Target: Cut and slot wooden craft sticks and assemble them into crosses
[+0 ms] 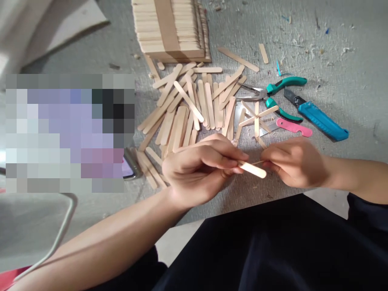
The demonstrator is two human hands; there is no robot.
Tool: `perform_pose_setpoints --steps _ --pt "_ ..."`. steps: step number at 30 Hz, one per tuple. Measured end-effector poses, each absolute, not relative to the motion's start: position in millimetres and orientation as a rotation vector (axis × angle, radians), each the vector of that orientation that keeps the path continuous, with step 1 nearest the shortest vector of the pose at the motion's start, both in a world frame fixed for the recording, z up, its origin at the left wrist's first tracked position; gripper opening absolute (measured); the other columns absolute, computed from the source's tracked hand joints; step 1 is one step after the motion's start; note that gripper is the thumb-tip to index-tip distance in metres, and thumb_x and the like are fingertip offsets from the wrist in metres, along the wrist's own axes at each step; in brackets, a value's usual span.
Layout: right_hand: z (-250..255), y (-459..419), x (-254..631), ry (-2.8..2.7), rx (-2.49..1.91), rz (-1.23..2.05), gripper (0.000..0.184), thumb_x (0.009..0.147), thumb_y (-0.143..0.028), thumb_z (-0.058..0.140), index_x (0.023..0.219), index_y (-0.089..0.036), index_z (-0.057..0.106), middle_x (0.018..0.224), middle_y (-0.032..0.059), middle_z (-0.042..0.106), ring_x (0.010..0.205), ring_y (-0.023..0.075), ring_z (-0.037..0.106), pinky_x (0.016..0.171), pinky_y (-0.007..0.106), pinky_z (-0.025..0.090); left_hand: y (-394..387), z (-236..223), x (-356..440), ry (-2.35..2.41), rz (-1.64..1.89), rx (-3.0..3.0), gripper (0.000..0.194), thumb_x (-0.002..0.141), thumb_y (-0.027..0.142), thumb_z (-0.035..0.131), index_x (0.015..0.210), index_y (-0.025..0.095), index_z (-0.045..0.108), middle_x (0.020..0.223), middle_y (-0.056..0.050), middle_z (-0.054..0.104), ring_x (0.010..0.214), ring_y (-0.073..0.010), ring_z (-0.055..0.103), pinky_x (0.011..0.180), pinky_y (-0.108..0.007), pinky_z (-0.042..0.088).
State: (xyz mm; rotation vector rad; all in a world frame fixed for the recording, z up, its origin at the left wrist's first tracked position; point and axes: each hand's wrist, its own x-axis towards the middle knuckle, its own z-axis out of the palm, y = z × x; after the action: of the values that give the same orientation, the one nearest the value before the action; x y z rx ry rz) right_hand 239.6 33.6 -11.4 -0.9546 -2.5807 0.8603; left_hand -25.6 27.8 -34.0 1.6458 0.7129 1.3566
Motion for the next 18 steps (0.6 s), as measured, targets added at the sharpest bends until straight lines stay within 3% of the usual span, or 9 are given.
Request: perform_pose_setpoints --steps 5,8,11,14,18 --pt "-4 42 238 -2.470 -1.086 0.648 0.028 0.114 -0.037 0.057 0.092 -0.024 0.066 0.073 0.0012 0.070 0.061 0.0150 0.052 0.058 0.036 0.028 25 -35 -26 0.868 1.374 1.583 0.022 0.099 0.030 0.090 0.087 0.024 0.072 0.091 -0.003 0.087 0.074 -0.0160 0.081 0.063 -0.033 0.070" --pt "2 51 240 -2.240 -1.332 0.622 0.030 0.113 -0.051 0.061 0.109 -0.023 0.070 0.070 -0.0006 0.063 0.061 0.0154 0.053 0.060 0.035 0.035 23 -39 -24 0.956 1.422 1.564 0.022 0.093 0.022 0.093 0.086 0.023 0.072 0.091 -0.004 0.086 0.077 -0.0159 0.083 0.063 -0.028 0.071" --pt "3 64 242 -2.099 -1.435 0.667 0.037 0.114 -0.053 0.060 0.129 -0.020 0.069 0.069 -0.0035 0.057 0.061 0.0153 0.049 0.066 0.035 0.041 23 -42 -22 1.016 1.396 1.556 0.021 0.090 0.012 0.091 0.089 0.022 0.073 0.092 -0.004 0.086 0.078 -0.0157 0.084 0.065 -0.025 0.072" --pt "2 75 243 -2.152 -1.471 0.772 0.035 0.116 -0.052 0.053 0.117 -0.022 0.071 0.071 -0.0020 0.060 0.065 0.0157 0.052 0.068 0.035 0.038 24 -42 -21 1.031 1.304 1.619 0.017 0.094 0.009 0.084 0.098 0.023 0.077 0.096 -0.003 0.087 0.084 -0.0169 0.085 0.071 -0.027 0.073" --pt "0 75 245 -2.260 -1.325 0.729 0.042 0.119 -0.050 0.045 0.105 -0.024 0.075 0.076 0.0019 0.065 0.070 0.0173 0.058 0.069 0.036 0.039 26 -43 -22 1.047 1.158 1.812 0.026 0.096 0.009 0.078 0.116 0.025 0.083 0.103 -0.004 0.088 0.086 -0.0174 0.084 0.075 -0.029 0.071"
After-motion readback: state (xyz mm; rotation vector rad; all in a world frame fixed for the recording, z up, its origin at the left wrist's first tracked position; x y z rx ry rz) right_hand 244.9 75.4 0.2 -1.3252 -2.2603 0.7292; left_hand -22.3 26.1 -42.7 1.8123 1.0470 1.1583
